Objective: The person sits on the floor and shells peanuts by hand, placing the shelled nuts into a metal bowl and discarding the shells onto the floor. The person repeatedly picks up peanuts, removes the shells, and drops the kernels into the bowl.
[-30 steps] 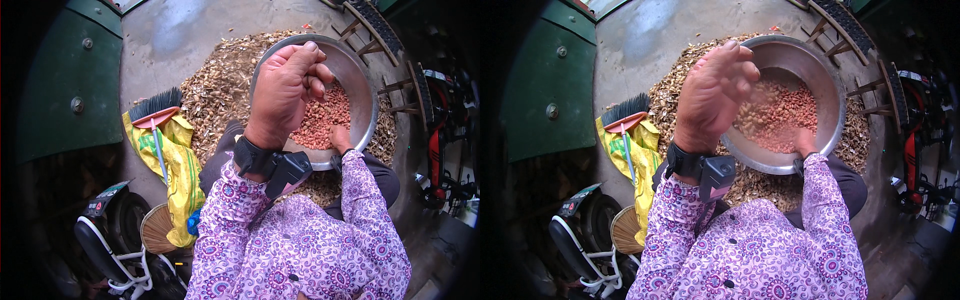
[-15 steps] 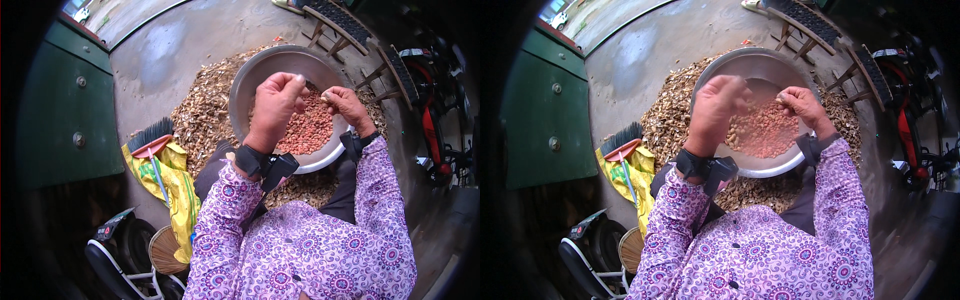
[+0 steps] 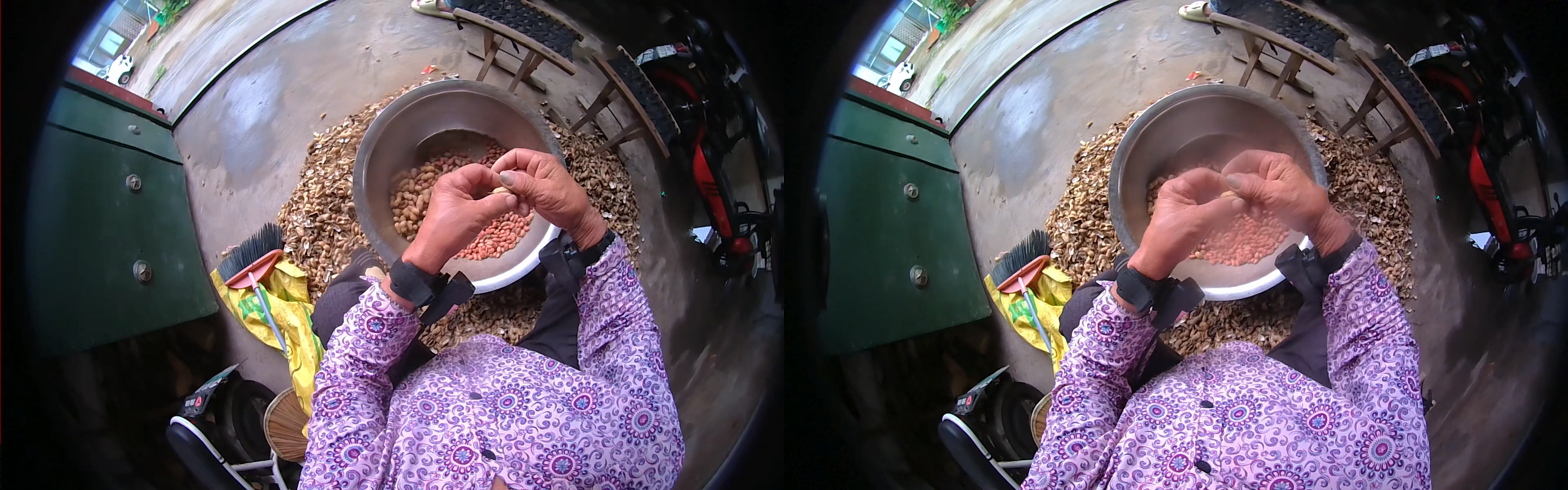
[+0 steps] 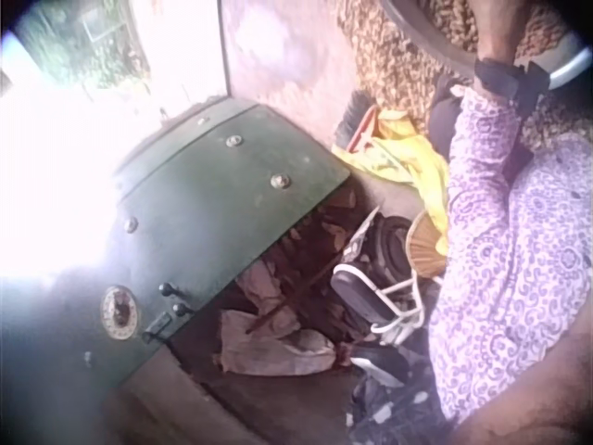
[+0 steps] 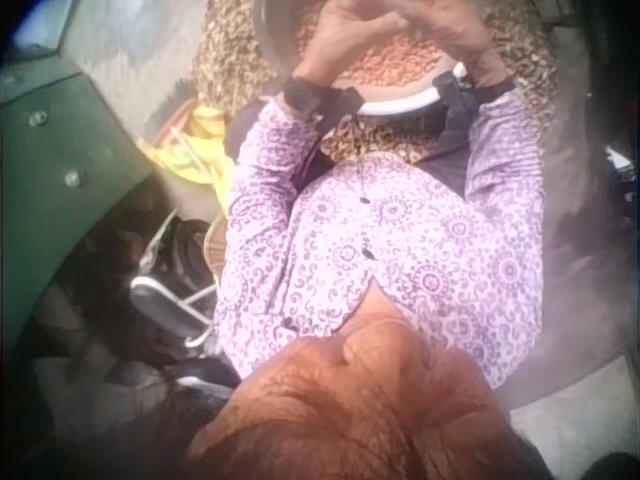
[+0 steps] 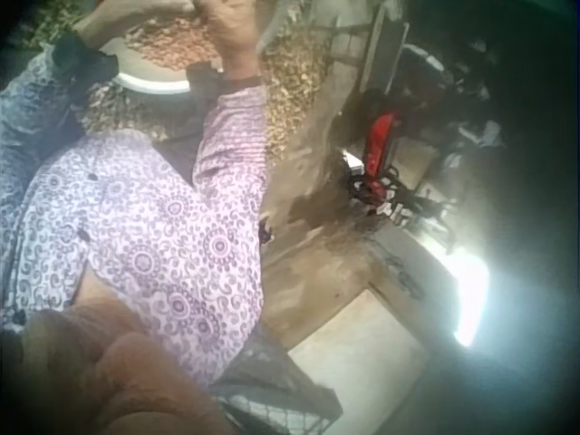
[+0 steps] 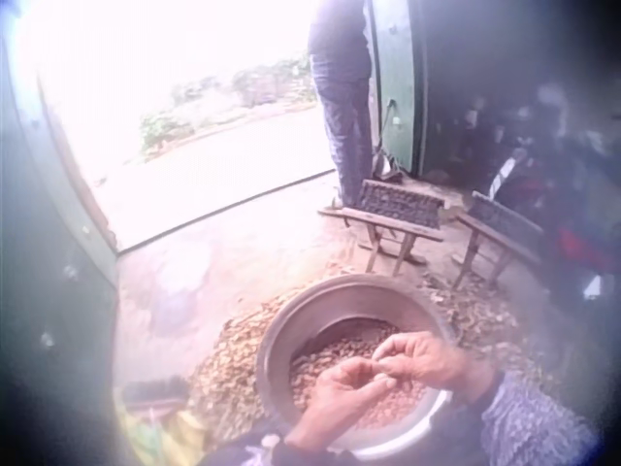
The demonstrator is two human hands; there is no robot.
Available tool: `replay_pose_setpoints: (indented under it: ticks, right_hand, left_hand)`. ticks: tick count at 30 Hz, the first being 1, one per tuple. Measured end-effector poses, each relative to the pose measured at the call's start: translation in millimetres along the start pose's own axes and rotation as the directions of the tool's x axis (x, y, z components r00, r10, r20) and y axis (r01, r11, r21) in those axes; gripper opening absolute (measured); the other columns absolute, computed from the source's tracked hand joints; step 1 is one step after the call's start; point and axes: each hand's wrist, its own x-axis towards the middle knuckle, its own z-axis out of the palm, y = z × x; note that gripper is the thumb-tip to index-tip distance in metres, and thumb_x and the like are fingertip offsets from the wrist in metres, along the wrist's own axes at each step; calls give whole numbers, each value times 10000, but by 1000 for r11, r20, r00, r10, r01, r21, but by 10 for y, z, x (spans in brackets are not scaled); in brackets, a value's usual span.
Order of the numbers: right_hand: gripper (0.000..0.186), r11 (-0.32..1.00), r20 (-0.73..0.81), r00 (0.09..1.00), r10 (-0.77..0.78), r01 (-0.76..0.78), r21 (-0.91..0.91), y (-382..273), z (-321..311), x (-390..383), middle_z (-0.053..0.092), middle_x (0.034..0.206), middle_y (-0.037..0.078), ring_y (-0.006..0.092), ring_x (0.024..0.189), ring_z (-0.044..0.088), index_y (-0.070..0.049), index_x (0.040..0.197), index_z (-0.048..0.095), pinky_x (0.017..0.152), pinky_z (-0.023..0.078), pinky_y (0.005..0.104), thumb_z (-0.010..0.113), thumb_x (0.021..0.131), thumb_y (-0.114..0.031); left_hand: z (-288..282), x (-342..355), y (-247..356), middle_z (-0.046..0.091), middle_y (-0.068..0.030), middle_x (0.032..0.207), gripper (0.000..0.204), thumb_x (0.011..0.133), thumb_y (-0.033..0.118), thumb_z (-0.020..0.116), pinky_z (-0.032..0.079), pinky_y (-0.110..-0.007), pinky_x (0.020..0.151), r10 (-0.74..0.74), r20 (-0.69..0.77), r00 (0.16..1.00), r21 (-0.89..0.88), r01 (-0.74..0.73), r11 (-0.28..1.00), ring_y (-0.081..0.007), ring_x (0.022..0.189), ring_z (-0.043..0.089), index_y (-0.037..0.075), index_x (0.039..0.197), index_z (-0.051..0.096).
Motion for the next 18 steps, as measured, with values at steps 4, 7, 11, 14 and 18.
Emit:
replay_pose_setpoints:
  ticks: [4,7,11,14,18]
  right_hand:
    - [191,1000,-54,999,-4,3,-24,10,-39,-70,563,661,6,37,533,485,-22,904,543,473,384,157,553,826,-196]
    - [210,1000,-77,997,-10,9,-7,-26,-60,-105,563,686,6,37,563,492,-16,917,537,498,401,164,531,841,-211]
    - [294,992,-143,988,-59,42,-117,5,-95,-144,556,769,-5,38,675,506,-7,967,529,636,430,177,526,843,-275]
    - [327,991,-138,986,-97,82,-104,64,-87,-128,555,797,-4,38,694,500,-7,999,520,660,423,182,528,841,-293]
    - [356,995,-125,990,-59,49,-84,76,-77,-126,552,791,7,45,704,514,1,999,508,640,435,185,500,853,-323]
  left_hand:
    - [-26,65,-72,599,-26,760,128,747,51,620,438,-180,582,-117,6,993,-30,117,993,-63,651,545,-1,862,596]
    - [-38,85,-88,606,-44,781,145,770,84,611,447,-198,575,-198,-41,979,-80,194,978,-84,644,551,-2,886,603]
    - [8,105,-192,586,-27,769,147,816,122,562,440,-202,538,-259,-23,966,-317,238,918,-75,612,518,6,903,586]
    - [10,109,-224,553,-24,718,167,824,125,538,447,-244,575,-264,26,964,-364,255,896,-94,624,516,-1,927,576]
    - [38,117,-222,560,-26,761,173,823,129,537,444,-239,584,-263,38,964,-346,260,902,-93,623,507,4,937,574]
